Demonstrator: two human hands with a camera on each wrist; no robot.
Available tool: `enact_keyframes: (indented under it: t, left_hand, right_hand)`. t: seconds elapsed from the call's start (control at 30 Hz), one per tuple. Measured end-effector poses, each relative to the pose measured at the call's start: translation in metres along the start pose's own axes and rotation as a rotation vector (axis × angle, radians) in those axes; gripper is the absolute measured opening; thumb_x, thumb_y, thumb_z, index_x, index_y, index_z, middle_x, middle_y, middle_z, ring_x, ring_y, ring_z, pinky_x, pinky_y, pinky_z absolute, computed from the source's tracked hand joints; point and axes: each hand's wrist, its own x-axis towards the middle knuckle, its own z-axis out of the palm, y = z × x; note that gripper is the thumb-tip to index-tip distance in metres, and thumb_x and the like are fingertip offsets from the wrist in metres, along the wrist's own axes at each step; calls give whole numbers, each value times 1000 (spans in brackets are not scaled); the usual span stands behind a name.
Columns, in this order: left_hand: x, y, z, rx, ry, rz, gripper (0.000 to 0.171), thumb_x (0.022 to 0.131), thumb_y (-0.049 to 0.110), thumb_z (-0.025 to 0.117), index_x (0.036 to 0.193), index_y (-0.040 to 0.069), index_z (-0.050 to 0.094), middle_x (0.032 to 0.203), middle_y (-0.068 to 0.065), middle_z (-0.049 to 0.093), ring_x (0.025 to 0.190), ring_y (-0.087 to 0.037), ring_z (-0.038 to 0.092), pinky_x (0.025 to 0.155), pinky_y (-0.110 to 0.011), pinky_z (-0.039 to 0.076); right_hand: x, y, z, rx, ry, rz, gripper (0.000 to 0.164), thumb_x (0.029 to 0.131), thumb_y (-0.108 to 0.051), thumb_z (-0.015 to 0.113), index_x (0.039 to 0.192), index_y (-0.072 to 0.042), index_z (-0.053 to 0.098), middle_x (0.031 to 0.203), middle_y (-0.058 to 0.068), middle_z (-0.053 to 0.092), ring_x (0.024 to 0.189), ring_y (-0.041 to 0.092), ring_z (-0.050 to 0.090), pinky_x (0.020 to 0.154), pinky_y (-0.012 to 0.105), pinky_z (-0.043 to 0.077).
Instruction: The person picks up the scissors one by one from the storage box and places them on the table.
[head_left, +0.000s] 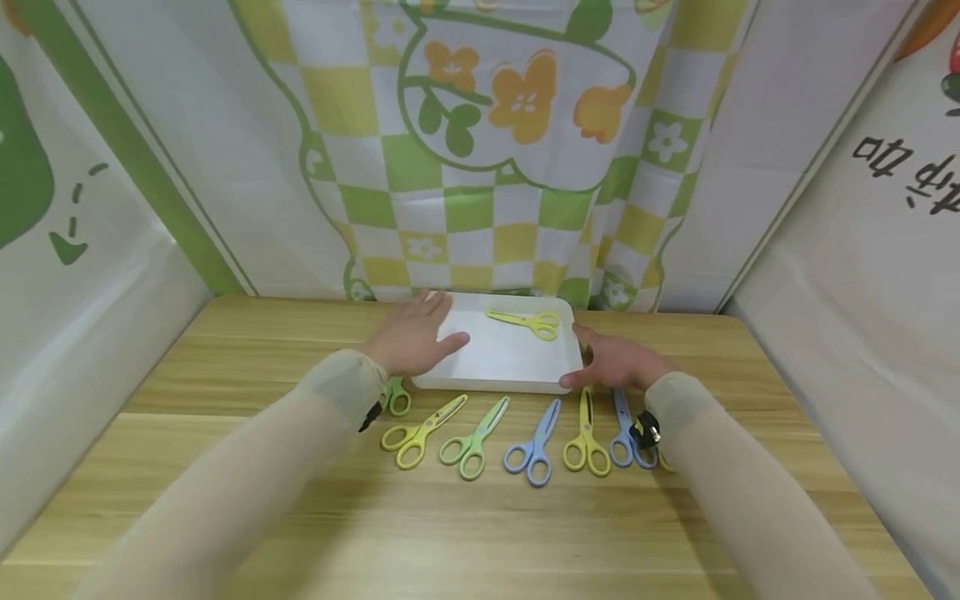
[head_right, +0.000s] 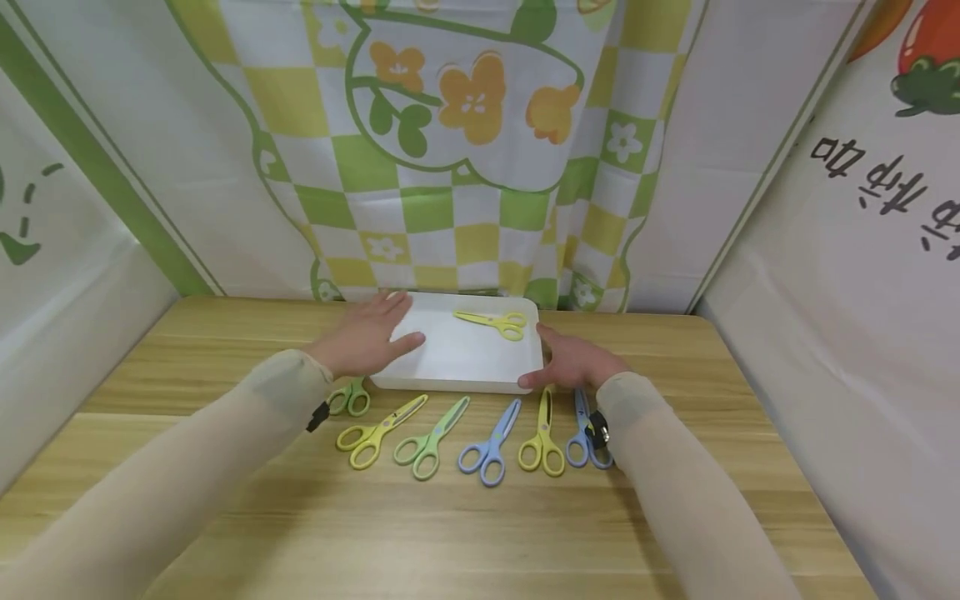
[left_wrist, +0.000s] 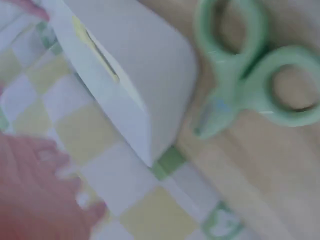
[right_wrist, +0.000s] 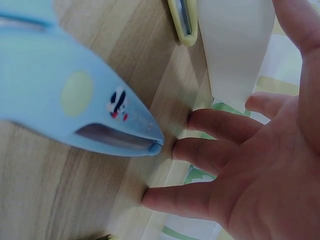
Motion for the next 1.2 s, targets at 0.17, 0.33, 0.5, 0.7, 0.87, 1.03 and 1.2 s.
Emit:
enact_keyframes:
  t: [0.17,0.33,0.5,0.7,0.87,1.03,1.2]
  left_hand:
    - [29,30,9,50,-118,125,83,102,66,21,160,8,7,166,-8,-2,150,-28,-7,117,-52,-1]
    - [53,56,13,110,-203,106,87,98,72,17,161,12,4,166,-3,-4,150,-22,-8,117,-48,-3]
    - [72,76,15,184,-219,75,87,99,70,24,161,10,11,166,-5,4,151,-23,0,118,-48,2]
    - [82,92,21,228,-265,44,84,100,68,28,160,10,19,166,-4,12,150,-23,9,118,-47,10]
    - [90,99,25,206,-330,28,82,100,68,27,160,13,21,166,-3,13,150,-24,13,117,-47,17]
    - [99,95,29,172,-391,-10,82,100,68,28,161,14,21,166,-3,11,149,-25,15,116,-48,20]
    - [108,88,35,151,-417,-43,79,100,67,28,161,16,19,166,-1,11,148,-25,18,116,-45,18]
  right_hand:
    - [1,4,2,-3,0,7,122,78,-54,81,161,-7,6,160,23,20,144,40,22,115,55,16]
    - [2,5,3,5,-1,2,121,78,-54,81,161,-7,6,159,23,24,143,40,25,114,55,19]
    - [1,7,2,-23,3,23,123,77,-57,80,161,-7,6,158,24,25,143,40,26,113,56,20]
    - [0,6,1,-68,-6,45,122,78,-62,77,161,-8,5,157,24,28,142,40,28,113,56,22]
    - [2,4,1,-73,2,41,123,77,-63,77,161,-9,5,155,25,33,140,40,32,112,56,24]
    - [4,4,1,-74,1,48,124,76,-65,77,161,-10,6,153,25,35,140,40,33,112,56,24]
    - [4,5,-1,-72,-6,59,124,76,-63,77,161,-10,5,154,25,33,141,40,31,113,56,22]
